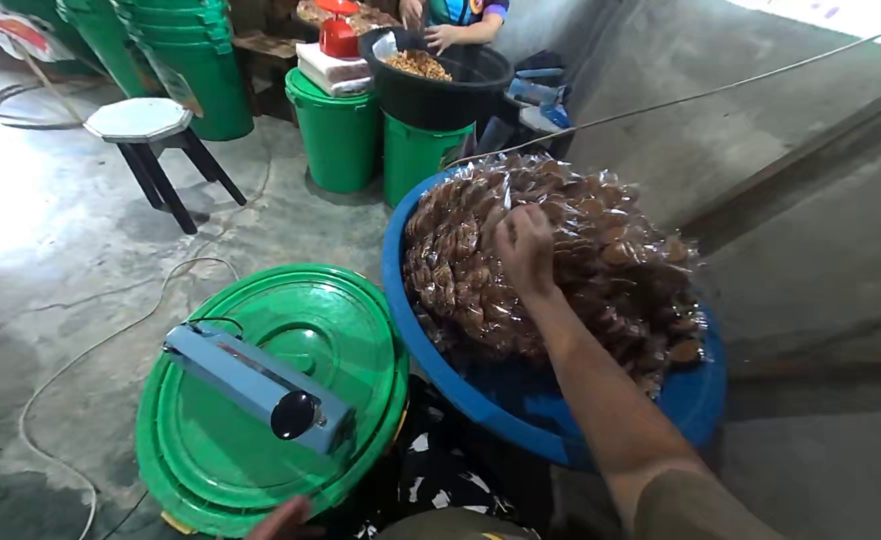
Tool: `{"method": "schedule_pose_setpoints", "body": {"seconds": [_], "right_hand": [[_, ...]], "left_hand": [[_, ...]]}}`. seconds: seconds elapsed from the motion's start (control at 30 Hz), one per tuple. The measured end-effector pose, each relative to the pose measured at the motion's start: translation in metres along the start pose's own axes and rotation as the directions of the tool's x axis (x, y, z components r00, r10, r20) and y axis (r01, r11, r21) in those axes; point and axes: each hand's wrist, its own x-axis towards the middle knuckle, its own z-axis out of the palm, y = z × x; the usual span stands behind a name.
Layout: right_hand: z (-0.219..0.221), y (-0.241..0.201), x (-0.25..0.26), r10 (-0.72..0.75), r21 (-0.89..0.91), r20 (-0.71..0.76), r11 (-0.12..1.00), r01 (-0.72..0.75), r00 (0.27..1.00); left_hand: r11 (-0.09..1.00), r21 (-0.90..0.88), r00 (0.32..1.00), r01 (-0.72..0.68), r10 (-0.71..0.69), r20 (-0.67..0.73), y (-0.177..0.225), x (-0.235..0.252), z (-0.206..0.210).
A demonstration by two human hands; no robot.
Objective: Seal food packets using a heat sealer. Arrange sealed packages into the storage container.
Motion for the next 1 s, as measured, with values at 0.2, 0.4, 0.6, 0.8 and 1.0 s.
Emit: {"method": "schedule_pose_setpoints", "body": {"seconds": [0.2,0.4,0.6,0.8,1.0], "right_hand": [[-0.015,-0.127,-0.112,-0.299,0.624,0.745,0.629,-0.464,0.597],[0.045,-0.173,-0.143,-0.344,0.487,0.871,0.691,-0.534,0.350],[0.074,-0.209,-0.090,-0.204,0.465,0.853,0.712,-0.525,0.480],[0.053,-0.264,-0.089,-0.445,0.417,0.881,0.890,0.183,0.160],[0.083,-0.259,-0.136,-0.442,0.359,0.803,0.894,0.267,0.401]], "left_hand": [[0.924,-0.380,0.995,0.048,-0.013,0.095,-0.001,0.043,0.070],[0.629,-0.711,0.889,0.315,-0.458,-0.011,-0.009,0.045,0.081],[0.883,-0.399,0.772,0.246,-0.427,-0.471,-0.049,0.079,0.041],[0.878,-0.369,0.680,0.306,-0.473,-0.560,-0.068,0.113,-0.007],[0.847,-0.397,0.665,0.353,-0.525,-0.531,-0.071,0.103,-0.029]]}}
